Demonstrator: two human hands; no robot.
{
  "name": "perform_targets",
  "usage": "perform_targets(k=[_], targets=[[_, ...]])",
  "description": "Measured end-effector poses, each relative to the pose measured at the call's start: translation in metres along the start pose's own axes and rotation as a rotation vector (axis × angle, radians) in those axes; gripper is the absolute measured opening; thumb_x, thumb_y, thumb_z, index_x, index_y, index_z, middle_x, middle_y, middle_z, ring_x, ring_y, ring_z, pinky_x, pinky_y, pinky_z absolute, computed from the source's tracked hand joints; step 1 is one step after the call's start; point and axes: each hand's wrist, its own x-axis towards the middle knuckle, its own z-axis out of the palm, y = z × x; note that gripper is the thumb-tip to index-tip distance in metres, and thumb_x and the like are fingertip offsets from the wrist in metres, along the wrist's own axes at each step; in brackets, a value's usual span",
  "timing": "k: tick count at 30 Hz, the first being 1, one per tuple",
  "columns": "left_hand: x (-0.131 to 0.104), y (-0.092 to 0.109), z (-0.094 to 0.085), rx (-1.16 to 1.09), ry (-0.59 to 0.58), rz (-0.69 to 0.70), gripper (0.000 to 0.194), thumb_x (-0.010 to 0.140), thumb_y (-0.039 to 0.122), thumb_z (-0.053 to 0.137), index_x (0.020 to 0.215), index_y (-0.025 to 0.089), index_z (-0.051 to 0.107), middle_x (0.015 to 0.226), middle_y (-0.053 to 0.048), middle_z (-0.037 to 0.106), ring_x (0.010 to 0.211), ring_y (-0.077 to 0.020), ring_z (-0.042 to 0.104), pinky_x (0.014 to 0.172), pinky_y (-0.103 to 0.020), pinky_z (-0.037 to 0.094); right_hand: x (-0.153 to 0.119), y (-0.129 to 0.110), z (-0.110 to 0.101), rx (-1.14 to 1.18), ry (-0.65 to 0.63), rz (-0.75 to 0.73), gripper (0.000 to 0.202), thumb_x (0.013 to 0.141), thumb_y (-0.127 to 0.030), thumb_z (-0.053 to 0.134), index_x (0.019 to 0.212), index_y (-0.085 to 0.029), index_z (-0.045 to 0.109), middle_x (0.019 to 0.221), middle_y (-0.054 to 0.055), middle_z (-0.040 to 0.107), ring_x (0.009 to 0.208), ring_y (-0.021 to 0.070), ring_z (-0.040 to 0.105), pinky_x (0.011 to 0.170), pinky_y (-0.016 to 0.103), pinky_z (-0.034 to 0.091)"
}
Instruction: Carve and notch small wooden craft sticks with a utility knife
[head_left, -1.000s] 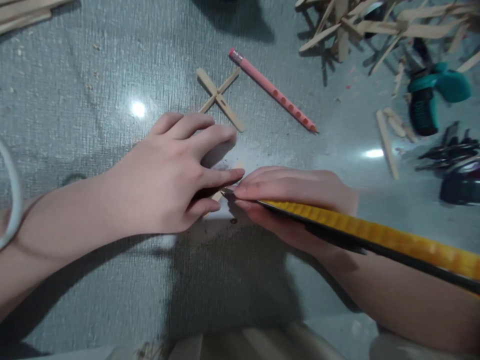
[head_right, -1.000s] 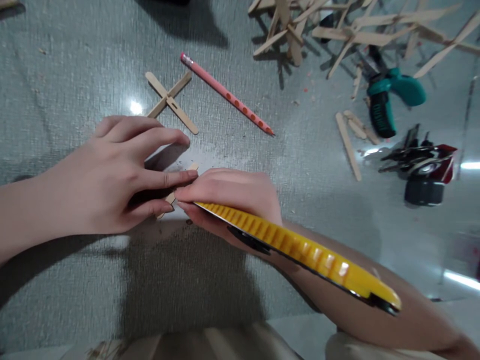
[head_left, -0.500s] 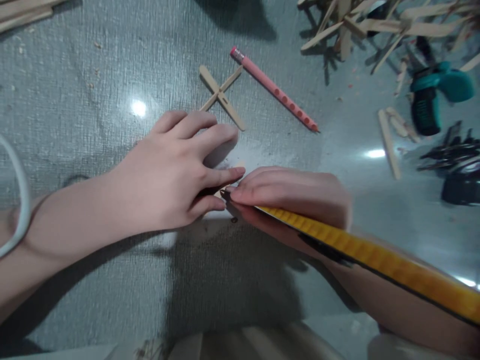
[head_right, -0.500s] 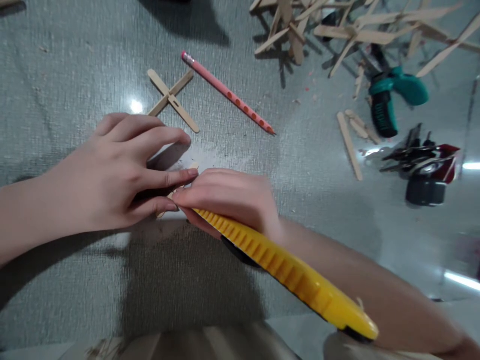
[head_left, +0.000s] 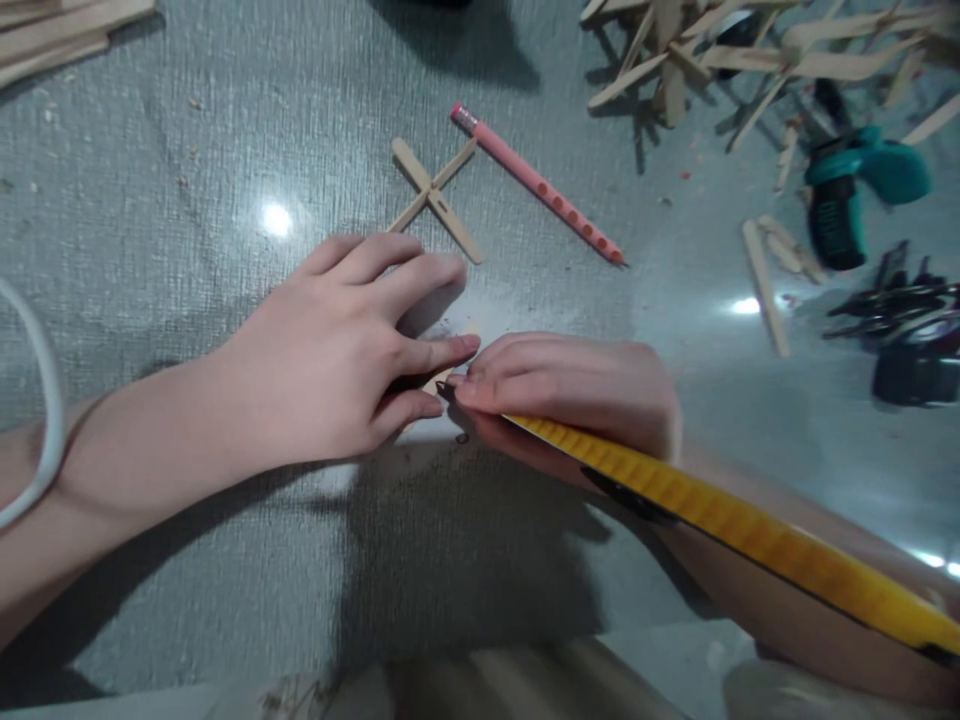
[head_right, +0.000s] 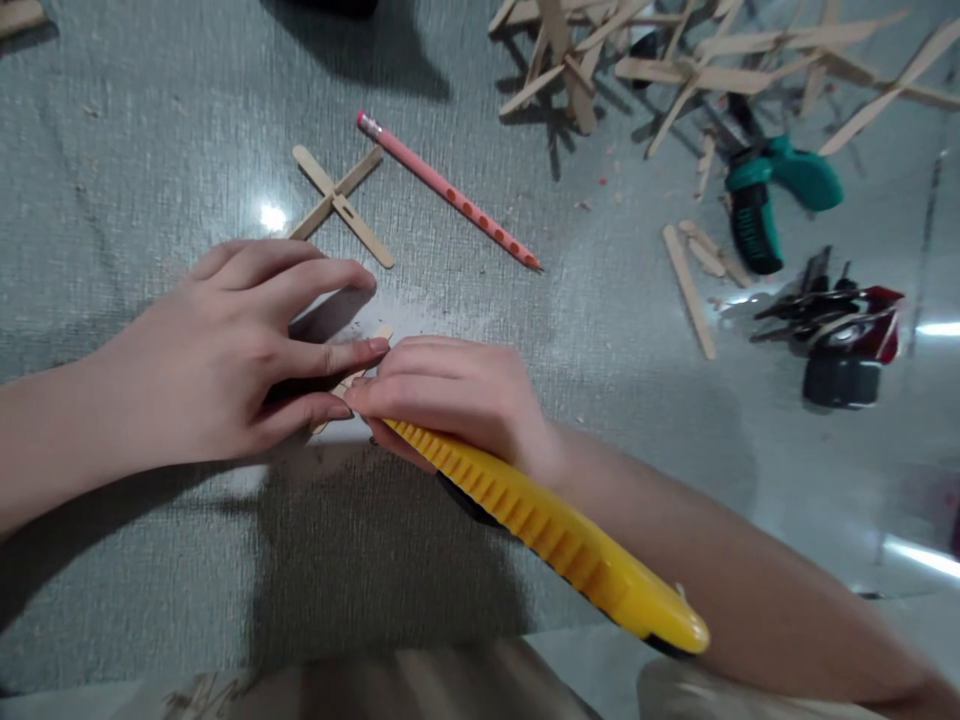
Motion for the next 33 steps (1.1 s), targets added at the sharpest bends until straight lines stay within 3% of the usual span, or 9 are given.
perform_targets(k=[11,17,21,27,33], targets=[[-0.001,-0.001,0.002,0.0,0.013,0.002,0.038,0.102,0.048,0.062,0.133,0.028,0.072,0.149,-0.011,0.057,0.142,-0.0414,0.05,0.11,-0.064,0.047,-0.004,0.001,0.003,-0.011,0.042,0.015,0.023,0.096,-0.013,0.066,0.105,-0.033,0.073,0.083,-0.003,0.076,0.082,0.018,0.076,0.085,0.035,0.066],[-0.001,-0.003,0.006,0.024,0.035,0.022,0.041,0.101,0.052,0.061,0.133,0.029,0.072,0.148,-0.011,0.057,0.14,-0.0423,0.051,0.11,-0.064,0.046,-0.001,-0.002,0.003,0.054,0.184,0.081,0.014,0.093,-0.014,0.072,0.097,-0.027,0.075,0.086,0.0,0.078,0.079,0.0173,0.077,0.078,0.032,0.064],[-0.001,-0.004,0.006,0.011,0.039,0.014,0.043,0.103,0.056,0.056,0.133,0.031,0.072,0.148,-0.01,0.056,0.141,-0.0414,0.049,0.11,-0.064,0.046,0.0,-0.004,0.004,0.047,0.161,0.061,0.014,0.095,-0.013,0.071,0.097,-0.026,0.076,0.086,0.0,0.079,0.082,0.0162,0.076,0.081,0.032,0.063],[0.0,-0.001,0.001,-0.024,-0.001,-0.006,0.037,0.104,0.047,0.059,0.131,0.027,0.073,0.148,-0.011,0.057,0.142,-0.0423,0.049,0.111,-0.065,0.045,0.001,-0.008,0.004,0.019,0.15,0.098,0.018,0.095,-0.016,0.07,0.101,-0.032,0.076,0.09,-0.002,0.08,0.087,0.0185,0.078,0.079,0.032,0.065],[-0.001,-0.002,0.002,-0.021,0.01,0.004,0.039,0.1,0.048,0.066,0.132,0.026,0.072,0.149,-0.011,0.056,0.142,-0.042,0.049,0.113,-0.065,0.044,-0.001,-0.012,0.004,-0.037,0.231,0.249,0.013,0.093,-0.019,0.074,0.095,-0.032,0.077,0.087,-0.002,0.081,0.08,0.0192,0.078,0.069,0.032,0.062]])
